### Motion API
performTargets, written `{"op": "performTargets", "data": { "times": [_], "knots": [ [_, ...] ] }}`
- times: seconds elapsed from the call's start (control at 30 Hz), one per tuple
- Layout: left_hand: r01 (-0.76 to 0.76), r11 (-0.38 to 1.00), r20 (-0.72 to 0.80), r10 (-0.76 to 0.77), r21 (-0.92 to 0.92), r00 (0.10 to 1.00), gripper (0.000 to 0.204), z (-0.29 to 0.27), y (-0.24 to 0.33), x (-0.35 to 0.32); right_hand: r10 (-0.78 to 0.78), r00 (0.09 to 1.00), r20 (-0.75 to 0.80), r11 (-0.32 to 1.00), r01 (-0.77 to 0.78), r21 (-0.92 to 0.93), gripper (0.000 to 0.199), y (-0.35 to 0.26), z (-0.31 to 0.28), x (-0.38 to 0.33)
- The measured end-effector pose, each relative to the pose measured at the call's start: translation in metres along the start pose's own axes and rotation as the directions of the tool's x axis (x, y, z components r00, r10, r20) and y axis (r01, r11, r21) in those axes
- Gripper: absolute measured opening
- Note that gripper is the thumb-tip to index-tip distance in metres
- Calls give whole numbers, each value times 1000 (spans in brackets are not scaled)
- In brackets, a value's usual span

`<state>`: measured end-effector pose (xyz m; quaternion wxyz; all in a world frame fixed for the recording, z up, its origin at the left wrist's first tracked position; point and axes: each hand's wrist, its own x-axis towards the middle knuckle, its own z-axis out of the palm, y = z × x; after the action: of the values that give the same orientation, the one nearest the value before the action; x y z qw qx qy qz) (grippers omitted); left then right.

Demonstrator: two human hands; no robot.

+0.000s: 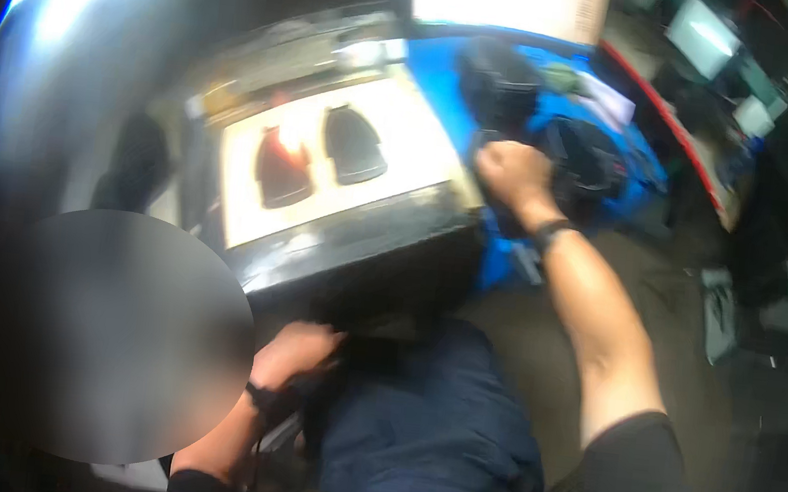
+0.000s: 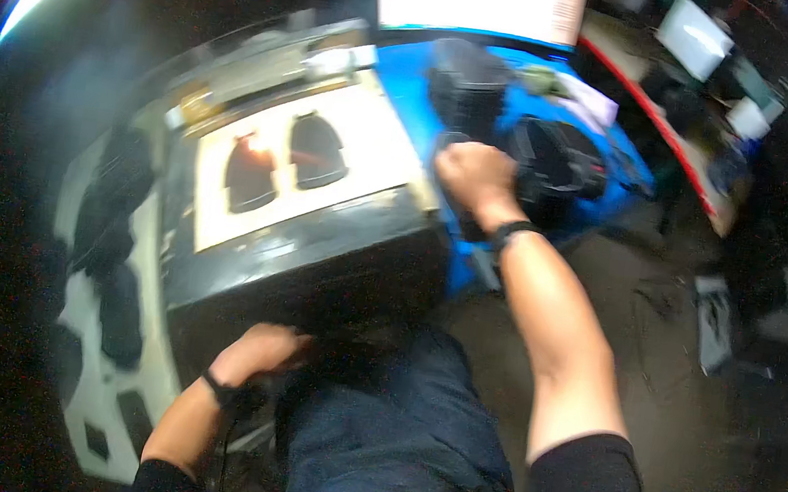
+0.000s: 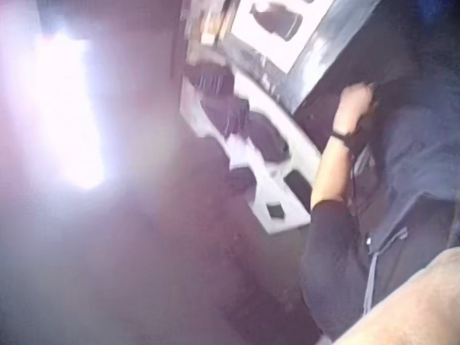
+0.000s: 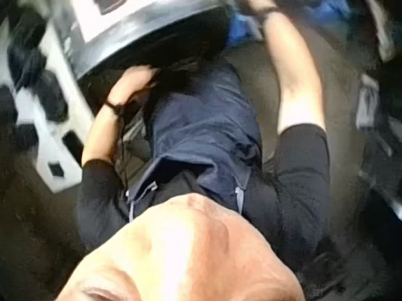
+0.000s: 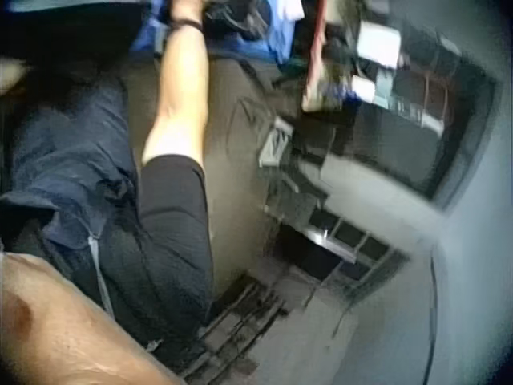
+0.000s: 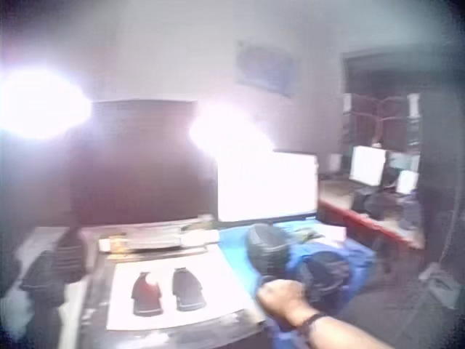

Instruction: Picking up shoe upper components, placing them on an inspection light board, and organizing them into stacks.

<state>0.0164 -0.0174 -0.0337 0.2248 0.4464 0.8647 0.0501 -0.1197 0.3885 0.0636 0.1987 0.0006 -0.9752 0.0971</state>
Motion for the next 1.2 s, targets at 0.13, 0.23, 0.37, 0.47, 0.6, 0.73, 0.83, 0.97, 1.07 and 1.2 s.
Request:
{"op": "performTargets", "data": {
  "times": [0.13,0.23,0.37,0.47,0.6,0.73,0.83,0.97,1.07,1.2],
  "knots": [
    [38,999,47,-38,2,998,42,-8,-2,2,99,995,31,992,-97,-82,34,1,6,5],
    [-50,997,80,46,56,996,50,-17,-4,12,76,997,12,997,-76,-5,28,3,6,8],
    [-117,993,18,118,-31,993,56,-12,-22,10,42,999,-32,997,-43,-58,29,7,9,4],
    [-116,990,55,121,-75,991,57,-2,-43,17,47,992,-117,999,-46,11,30,9,15,5],
    [-44,917,22,58,-396,998,53,8,-48,9,33,997,-74,999,-35,-22,31,11,17,3],
    [121,832,112,-72,-541,991,54,-3,-41,3,63,997,-38,998,-63,10,34,8,10,2],
    [152,893,139,-102,-424,985,53,-12,-32,12,62,998,-27,998,-62,15,34,8,5,0],
    [159,918,153,-109,-362,982,53,-16,-23,26,64,997,-32,998,-63,17,35,7,5,0],
    [157,931,157,-110,-331,981,52,-16,-19,32,64,998,-16,998,-64,10,37,8,6,0],
    [169,936,159,-124,-308,979,51,-15,-15,36,58,998,19,998,-58,0,37,8,8,2]
  ]
}}
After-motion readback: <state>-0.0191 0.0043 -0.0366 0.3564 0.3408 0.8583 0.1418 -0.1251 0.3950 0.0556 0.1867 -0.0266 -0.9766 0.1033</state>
